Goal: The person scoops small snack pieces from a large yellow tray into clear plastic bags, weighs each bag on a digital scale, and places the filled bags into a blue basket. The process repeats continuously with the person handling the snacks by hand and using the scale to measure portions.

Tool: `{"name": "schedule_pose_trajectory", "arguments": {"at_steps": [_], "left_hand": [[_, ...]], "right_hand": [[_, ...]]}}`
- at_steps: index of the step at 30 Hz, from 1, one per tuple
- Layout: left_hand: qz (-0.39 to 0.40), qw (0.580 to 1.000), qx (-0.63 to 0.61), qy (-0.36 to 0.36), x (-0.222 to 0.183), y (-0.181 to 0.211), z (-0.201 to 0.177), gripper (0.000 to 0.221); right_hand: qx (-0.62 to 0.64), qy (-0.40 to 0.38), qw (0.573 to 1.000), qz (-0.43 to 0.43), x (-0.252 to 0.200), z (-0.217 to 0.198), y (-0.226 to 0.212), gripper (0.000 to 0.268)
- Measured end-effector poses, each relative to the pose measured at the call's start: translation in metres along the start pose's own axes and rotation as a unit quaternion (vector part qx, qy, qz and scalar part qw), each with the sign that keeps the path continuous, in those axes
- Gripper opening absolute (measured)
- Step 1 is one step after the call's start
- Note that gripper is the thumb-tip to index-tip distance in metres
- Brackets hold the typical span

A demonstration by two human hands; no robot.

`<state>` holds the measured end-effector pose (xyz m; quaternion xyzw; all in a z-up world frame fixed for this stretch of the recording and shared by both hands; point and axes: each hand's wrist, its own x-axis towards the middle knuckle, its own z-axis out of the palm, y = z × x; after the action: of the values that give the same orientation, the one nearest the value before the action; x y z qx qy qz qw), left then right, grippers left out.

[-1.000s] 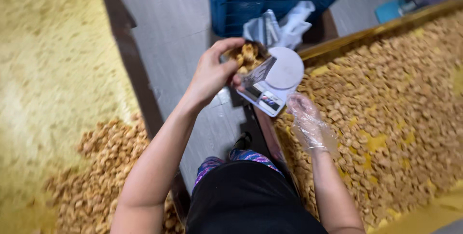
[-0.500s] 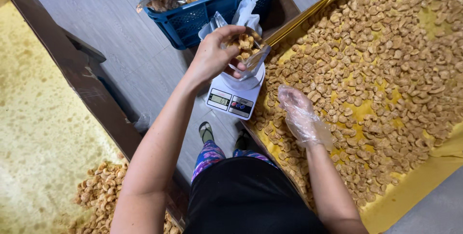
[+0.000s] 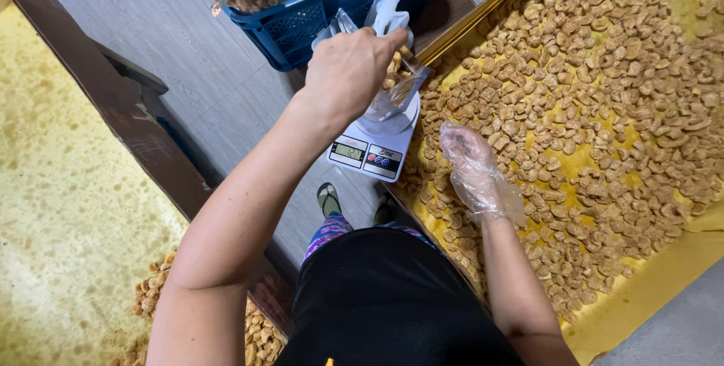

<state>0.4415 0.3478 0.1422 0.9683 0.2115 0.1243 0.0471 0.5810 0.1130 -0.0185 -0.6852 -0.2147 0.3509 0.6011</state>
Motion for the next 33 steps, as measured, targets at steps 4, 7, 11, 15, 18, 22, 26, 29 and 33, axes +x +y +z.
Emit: {"name": "schedule_pose_trajectory", "arguments": {"at_steps": [4, 7, 11, 15, 18, 22, 26, 29, 33], "left_hand": [[-0.010, 0.998, 0.005, -0.068, 0.011, 0.002, 0.008, 0.033], [0.004, 0.998, 0.018, -0.057, 0.009, 0.001, 0.012, 0.029], [0.017, 0.999, -0.007, -0.032, 0.007, 0.007, -0.007, 0.024], [-0.004, 0.997, -0.063, -0.043, -0.005, 0.017, -0.058, 0.030], [-0.041, 0.995, -0.086, 0.026, -0.065, -0.015, -0.070, 0.017], [-0.288, 0.953, -0.048, -0.077, -0.209, -0.124, 0.007, 0.022], [-0.628, 0.684, -0.040, -0.370, -0.404, -0.170, 0.117, 0.048], [-0.669, 0.563, -0.055, -0.483, -0.542, -0.131, 0.157, 0.045], [-0.681, 0.564, -0.066, -0.461, -0.541, -0.133, 0.165, 0.080]], "right_hand": [[-0.027, 0.013, 0.999, 0.012, 0.001, -0.002, 0.002, 0.024], [-0.007, 0.001, 1.000, 0.004, 0.002, -0.005, 0.004, 0.026], [-0.002, -0.001, 1.000, 0.004, 0.003, -0.008, 0.010, 0.027], [0.000, -0.013, 1.000, -0.010, 0.006, -0.010, 0.009, 0.025], [-0.004, -0.003, 1.000, -0.014, 0.010, -0.011, 0.005, 0.023], [-0.032, 0.031, 0.998, 0.034, 0.017, -0.014, 0.002, 0.025], [-0.008, 0.013, 1.000, -0.001, 0.027, -0.016, 0.007, 0.024], [-0.019, 0.001, 1.000, -0.012, 0.036, -0.015, 0.014, 0.025], [-0.041, -0.024, 0.998, -0.040, 0.040, -0.010, 0.016, 0.025]]}}
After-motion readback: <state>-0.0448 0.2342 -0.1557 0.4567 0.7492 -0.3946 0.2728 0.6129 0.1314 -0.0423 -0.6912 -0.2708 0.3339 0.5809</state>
